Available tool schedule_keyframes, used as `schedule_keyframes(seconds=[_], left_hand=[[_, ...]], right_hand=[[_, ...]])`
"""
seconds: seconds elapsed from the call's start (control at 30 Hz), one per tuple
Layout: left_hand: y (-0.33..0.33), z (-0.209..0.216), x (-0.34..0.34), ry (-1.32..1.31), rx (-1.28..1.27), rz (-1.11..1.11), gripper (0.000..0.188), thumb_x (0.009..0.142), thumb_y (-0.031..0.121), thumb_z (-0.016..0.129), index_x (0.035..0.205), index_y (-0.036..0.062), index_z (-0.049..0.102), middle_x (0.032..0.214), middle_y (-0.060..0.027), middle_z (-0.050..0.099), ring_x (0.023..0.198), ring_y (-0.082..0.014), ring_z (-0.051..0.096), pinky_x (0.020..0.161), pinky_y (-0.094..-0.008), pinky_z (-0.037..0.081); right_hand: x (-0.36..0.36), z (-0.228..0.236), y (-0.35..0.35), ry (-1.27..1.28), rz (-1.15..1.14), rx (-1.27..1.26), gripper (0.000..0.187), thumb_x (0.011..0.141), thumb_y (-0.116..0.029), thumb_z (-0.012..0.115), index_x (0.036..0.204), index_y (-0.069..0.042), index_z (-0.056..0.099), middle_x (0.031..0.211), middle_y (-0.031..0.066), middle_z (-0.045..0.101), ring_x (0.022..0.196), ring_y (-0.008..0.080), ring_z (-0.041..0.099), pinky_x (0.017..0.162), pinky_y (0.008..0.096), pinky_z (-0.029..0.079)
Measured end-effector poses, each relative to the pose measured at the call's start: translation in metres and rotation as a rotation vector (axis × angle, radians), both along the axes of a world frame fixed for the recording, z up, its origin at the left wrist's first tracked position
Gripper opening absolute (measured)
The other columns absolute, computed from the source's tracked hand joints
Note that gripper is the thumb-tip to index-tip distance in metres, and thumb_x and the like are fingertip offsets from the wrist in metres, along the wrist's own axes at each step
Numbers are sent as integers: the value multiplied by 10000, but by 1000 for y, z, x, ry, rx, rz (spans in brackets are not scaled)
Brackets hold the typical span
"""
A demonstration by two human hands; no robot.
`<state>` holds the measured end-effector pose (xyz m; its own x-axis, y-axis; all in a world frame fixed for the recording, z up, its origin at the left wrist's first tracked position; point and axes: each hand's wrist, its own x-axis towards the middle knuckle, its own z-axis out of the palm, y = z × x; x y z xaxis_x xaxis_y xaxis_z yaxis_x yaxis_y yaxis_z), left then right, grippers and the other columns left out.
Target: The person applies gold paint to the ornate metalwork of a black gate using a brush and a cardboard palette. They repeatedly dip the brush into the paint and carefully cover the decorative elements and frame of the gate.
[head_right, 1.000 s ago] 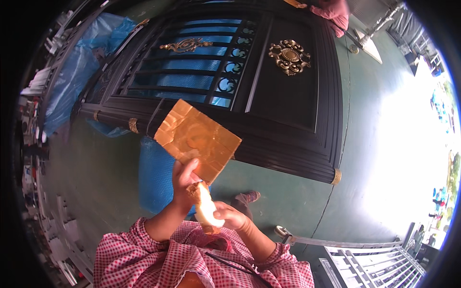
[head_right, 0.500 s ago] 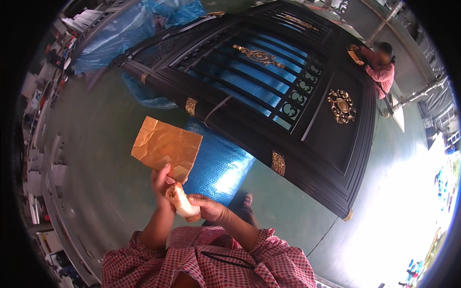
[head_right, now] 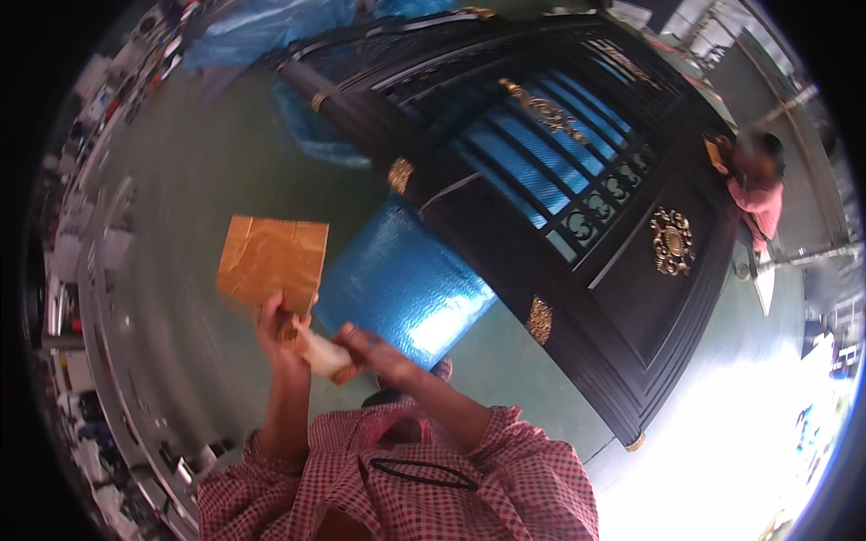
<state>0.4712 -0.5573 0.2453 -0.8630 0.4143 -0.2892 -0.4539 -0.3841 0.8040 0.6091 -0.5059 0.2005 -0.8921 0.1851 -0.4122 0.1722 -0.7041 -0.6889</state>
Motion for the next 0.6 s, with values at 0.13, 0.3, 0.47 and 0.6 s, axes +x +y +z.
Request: schedule_keyframes(seconds=[0.13,0.3,0.47,0.6], left_hand=[[4,10,-23,103,68,-18,277,795,145,523,1008,-26,473,866,-156,597,653,-272,621,454,-272,425],[-10,7,-70,83,136,117,262,817,106,457,1027,-49,443,871,-167,579,638,-257,605,463,-270,415],[-44,4,-130,77,191,161,264,826,63,428,1066,-49,433,931,-151,556,732,-239,603,522,-282,441],[-72,9,-190,13,211,223,285,819,34,435,1092,-46,428,961,-133,537,786,-232,589,586,-320,478]], right_hand=[[6,25,14,22,-523,790,215,821,-42,552,1031,2,548,878,65,568,778,117,529,708,247,443],[-35,56,-7,225,-446,1449,450,629,-115,751,1024,-43,549,911,102,569,773,220,563,679,312,461],[-102,54,-49,267,-344,1783,507,569,-179,795,991,-80,532,870,45,569,798,200,547,701,329,398],[-164,46,-89,181,-348,1791,422,585,-134,775,911,-94,510,816,27,569,758,195,547,704,331,364]])
